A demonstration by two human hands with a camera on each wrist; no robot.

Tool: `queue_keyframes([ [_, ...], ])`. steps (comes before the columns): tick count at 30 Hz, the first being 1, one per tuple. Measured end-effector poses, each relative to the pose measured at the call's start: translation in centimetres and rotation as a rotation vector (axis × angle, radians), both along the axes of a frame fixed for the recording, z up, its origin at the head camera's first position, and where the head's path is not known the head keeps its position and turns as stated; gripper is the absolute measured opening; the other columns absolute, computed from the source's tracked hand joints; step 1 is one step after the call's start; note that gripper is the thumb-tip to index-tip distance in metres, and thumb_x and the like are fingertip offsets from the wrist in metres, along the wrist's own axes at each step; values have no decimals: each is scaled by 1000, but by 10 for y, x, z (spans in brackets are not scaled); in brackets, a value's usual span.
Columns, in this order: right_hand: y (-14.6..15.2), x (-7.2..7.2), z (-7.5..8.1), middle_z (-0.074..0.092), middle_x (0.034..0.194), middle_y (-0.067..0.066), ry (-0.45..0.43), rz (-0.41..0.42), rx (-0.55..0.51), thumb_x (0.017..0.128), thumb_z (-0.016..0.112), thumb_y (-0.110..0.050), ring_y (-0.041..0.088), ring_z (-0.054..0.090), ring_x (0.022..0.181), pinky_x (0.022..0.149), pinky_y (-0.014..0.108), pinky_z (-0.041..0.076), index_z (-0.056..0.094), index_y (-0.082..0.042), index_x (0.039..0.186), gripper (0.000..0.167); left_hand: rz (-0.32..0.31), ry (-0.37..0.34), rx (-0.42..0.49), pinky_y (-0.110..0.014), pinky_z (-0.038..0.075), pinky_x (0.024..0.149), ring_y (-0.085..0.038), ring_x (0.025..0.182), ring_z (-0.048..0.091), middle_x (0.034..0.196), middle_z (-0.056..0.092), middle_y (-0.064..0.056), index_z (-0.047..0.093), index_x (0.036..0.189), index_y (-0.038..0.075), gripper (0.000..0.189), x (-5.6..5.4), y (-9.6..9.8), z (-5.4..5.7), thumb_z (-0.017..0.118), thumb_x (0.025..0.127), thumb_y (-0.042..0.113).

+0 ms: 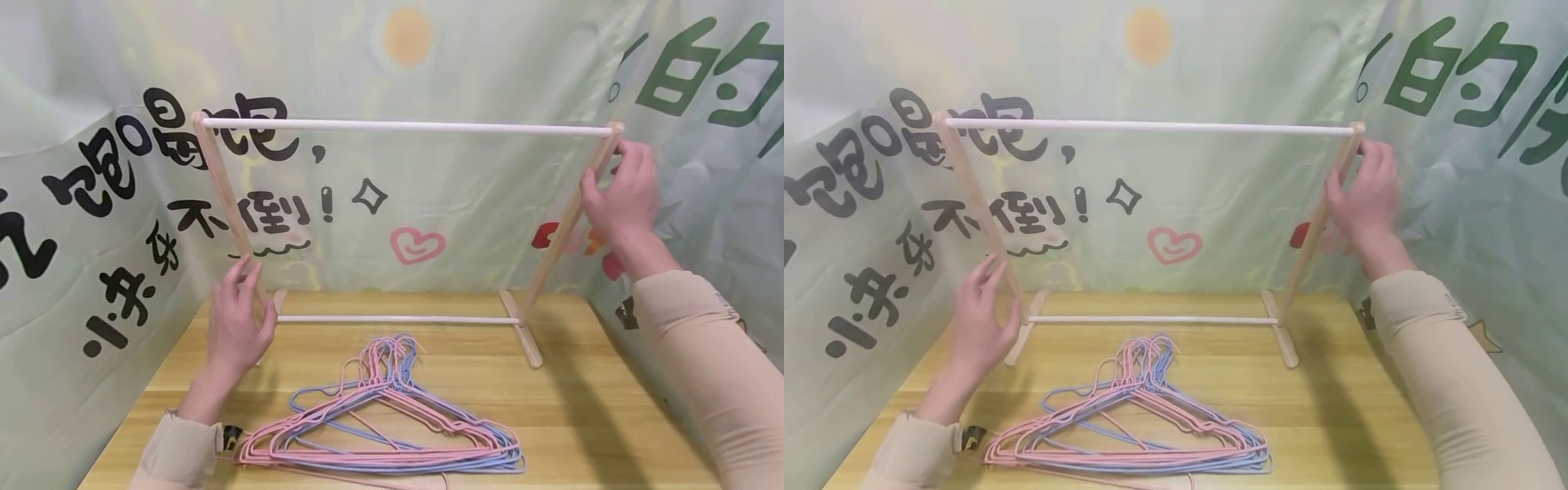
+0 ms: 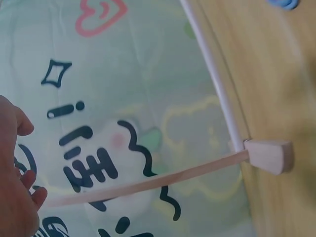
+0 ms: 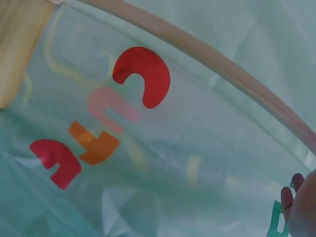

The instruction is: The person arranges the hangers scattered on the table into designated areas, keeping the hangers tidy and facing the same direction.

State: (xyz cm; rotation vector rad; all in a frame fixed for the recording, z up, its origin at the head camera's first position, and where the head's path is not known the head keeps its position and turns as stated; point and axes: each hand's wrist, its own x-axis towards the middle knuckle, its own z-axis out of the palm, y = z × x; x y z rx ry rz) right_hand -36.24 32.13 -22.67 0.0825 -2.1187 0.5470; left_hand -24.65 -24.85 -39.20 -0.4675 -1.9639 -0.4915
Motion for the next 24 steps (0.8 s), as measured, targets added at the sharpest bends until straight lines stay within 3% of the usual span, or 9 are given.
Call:
queue_keyframes([
  [5, 4, -9, 4, 50, 125, 29, -71, -46, 70, 101, 49, -36, 47, 44, 119, 103, 63, 34, 50, 9, 125, 52, -48, -22, -67, -61, 45, 85, -48, 103, 56, 151, 45, -29, 50, 144, -7, 63, 17, 6, -9, 61, 85, 11],
  [9, 6, -14, 2, 48, 118, 32, -116, -76, 118, 102, 45, -37, 51, 41, 114, 99, 63, 31, 47, 12, 115, 51, -79, -92, -141, -59, 50, 85, -46, 106, 58, 153, 42, -30, 46, 149, -6, 67, 31, 11, -18, 59, 88, 17],
  [17, 12, -19, -2, 40, 112, 32, -163, -80, 165, 102, 38, -35, 50, 34, 108, 93, 61, 28, 42, 12, 112, 49, -175, -228, -247, -58, 51, 98, -44, 125, 55, 151, 46, -27, 46, 146, -10, 64, 49, 29, -36, 55, 96, 29],
  [24, 13, -21, -3, 37, 113, 33, -156, -52, 173, 102, 36, -34, 50, 33, 107, 92, 61, 27, 38, 12, 115, 47, -237, -425, -412, -53, 47, 107, -34, 134, 53, 155, 46, -19, 41, 155, 0, 77, 67, 45, -52, 69, 94, 38],
])
